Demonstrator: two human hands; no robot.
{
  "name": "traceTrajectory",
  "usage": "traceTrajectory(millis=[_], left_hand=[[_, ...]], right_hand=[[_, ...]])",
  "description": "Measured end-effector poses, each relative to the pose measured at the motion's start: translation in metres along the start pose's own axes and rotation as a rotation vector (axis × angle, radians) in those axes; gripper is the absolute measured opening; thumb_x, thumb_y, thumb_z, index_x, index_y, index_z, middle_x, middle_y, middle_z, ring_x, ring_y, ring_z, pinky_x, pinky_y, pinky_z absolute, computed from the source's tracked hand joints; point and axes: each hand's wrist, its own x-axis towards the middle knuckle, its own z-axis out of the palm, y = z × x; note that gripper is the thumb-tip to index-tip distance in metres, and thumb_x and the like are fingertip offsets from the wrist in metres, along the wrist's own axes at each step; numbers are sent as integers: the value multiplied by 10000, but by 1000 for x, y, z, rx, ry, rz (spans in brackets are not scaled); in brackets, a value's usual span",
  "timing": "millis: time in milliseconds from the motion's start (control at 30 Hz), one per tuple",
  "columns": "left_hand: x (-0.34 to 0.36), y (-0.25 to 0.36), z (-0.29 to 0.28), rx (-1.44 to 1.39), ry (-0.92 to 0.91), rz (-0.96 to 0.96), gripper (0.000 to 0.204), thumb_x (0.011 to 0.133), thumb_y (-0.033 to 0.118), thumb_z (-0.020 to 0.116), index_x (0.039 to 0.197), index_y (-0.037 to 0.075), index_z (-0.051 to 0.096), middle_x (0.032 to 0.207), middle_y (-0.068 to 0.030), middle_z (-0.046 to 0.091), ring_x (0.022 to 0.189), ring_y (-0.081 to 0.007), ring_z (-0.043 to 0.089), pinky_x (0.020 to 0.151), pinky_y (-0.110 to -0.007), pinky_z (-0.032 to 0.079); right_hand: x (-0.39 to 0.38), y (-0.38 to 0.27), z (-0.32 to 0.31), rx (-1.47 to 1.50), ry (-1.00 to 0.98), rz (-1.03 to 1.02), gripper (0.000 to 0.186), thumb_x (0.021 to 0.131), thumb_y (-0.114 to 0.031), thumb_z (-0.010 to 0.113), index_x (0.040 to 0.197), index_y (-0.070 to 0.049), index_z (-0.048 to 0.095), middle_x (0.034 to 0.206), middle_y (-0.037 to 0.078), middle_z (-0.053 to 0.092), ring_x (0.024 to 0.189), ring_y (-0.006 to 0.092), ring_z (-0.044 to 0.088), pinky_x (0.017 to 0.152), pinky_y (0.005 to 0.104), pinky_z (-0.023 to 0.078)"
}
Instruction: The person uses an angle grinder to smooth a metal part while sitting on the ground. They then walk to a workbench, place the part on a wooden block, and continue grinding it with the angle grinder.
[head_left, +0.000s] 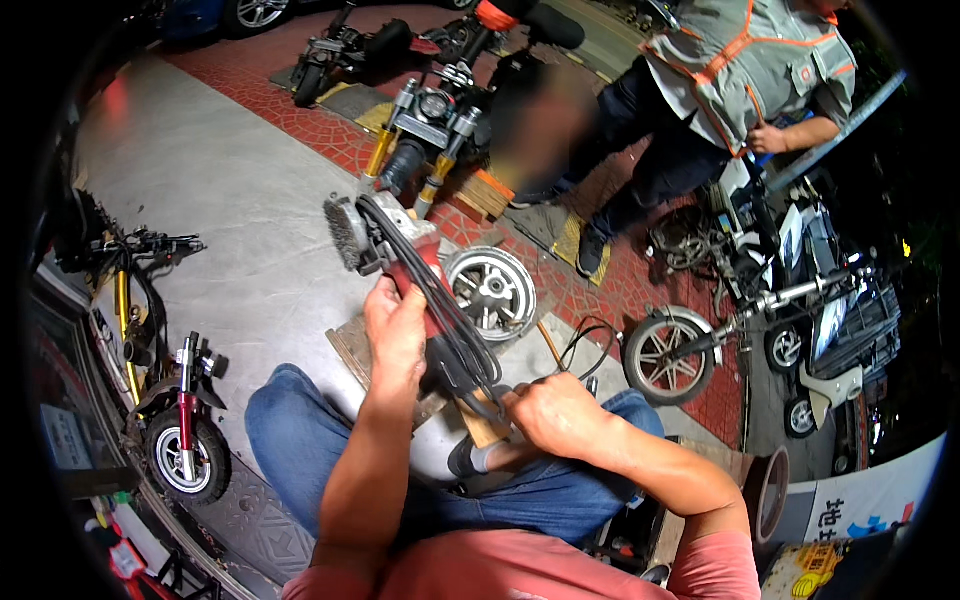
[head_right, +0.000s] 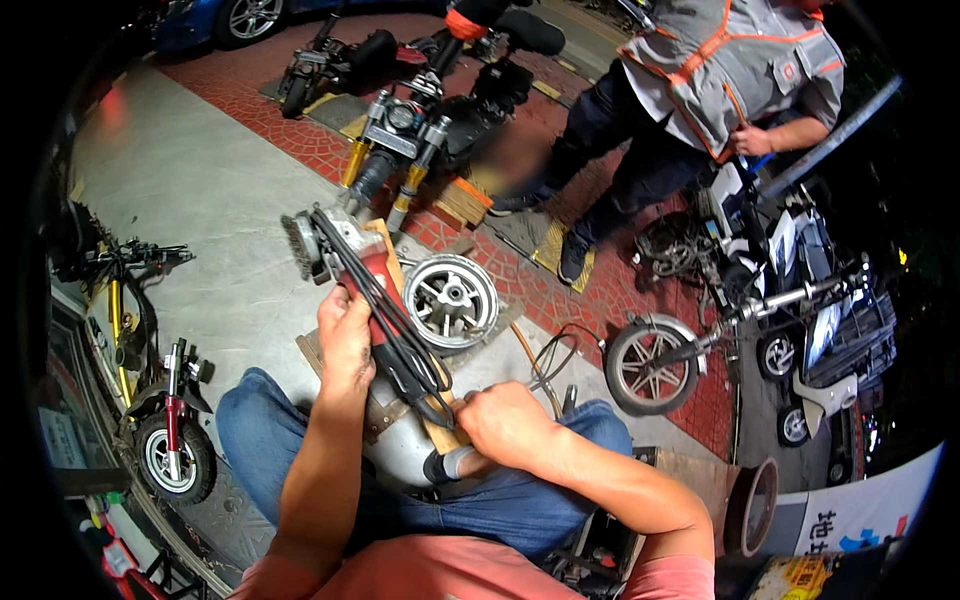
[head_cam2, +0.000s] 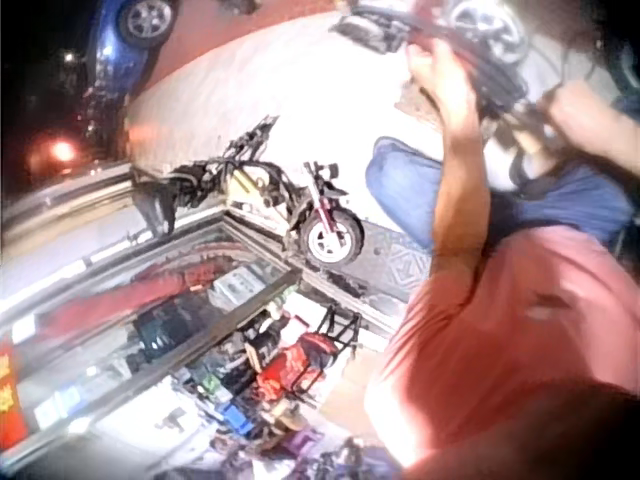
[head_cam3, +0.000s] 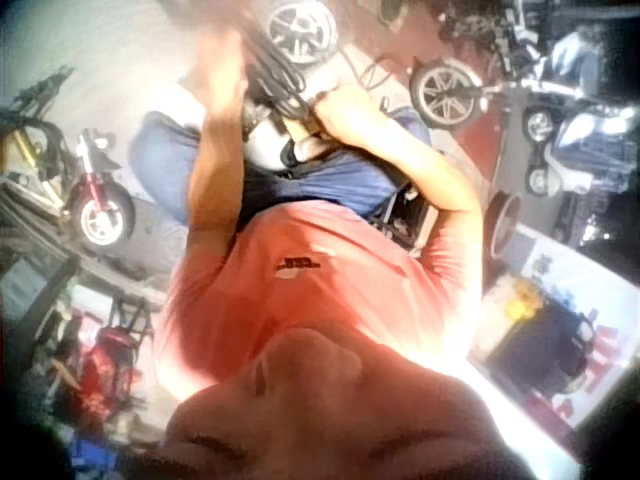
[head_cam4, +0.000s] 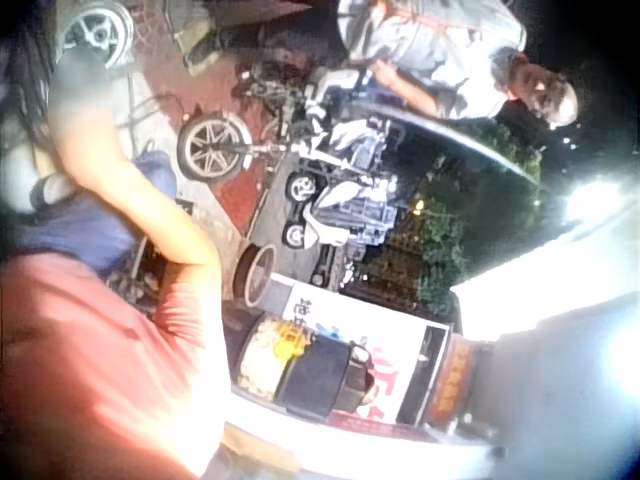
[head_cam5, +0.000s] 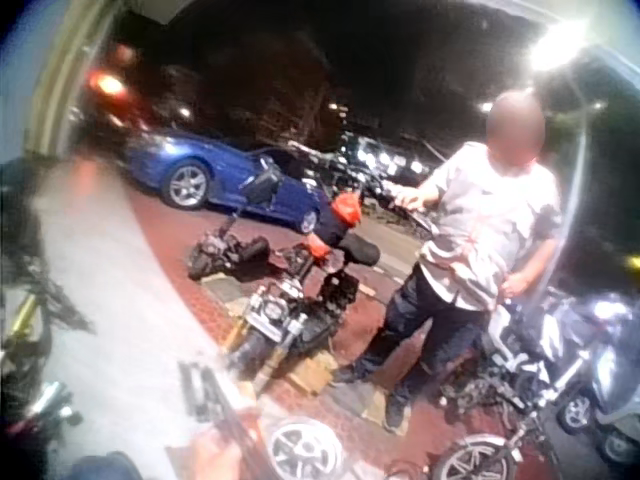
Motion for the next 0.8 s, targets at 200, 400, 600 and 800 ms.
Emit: traceTrajectory(millis=[200, 400, 600, 800], left_hand=[[7, 6, -12, -70, -32, -59, 346, 982, 218, 753, 1205, -19, 636, 951, -62, 721, 800, -156, 708, 731, -300, 598], [1, 14, -4, -36, -26, 26, 296, 980, 172, 759, 1148, -28, 619, 887, -78, 703, 697, -167, 688, 651, -319, 601], [0, 6, -14, 398, -269, -1, 280, 947, 155, 778, 1140, -34, 705, 969, -89, 752, 783, -131, 698, 698, -308, 590], [-22, 30, 6, 796, -624, 101, 287, 922, 136, 737, 1185, 22, 756, 944, -54, 759, 809, -102, 661, 734, -311, 555]], right_hand=[[11, 23, 14, 184, 4, -145, 123, 815, -149, 686, 837, -31, 662, 816, 155, 703, 733, 390, 700, 642, 490, 550], [12, 19, -7, 254, -8, -222, 135, 900, -157, 665, 837, -45, 623, 799, 150, 669, 778, 393, 680, 649, 495, 540], [11, 23, -86, 133, 42, -293, 119, 839, -148, 692, 802, -51, 632, 751, 161, 677, 721, 393, 689, 628, 478, 545], [-2, 51, -196, 131, 136, -239, 187, 879, -178, 769, 901, -18, 675, 828, 175, 658, 809, 417, 666, 683, 487, 529]])
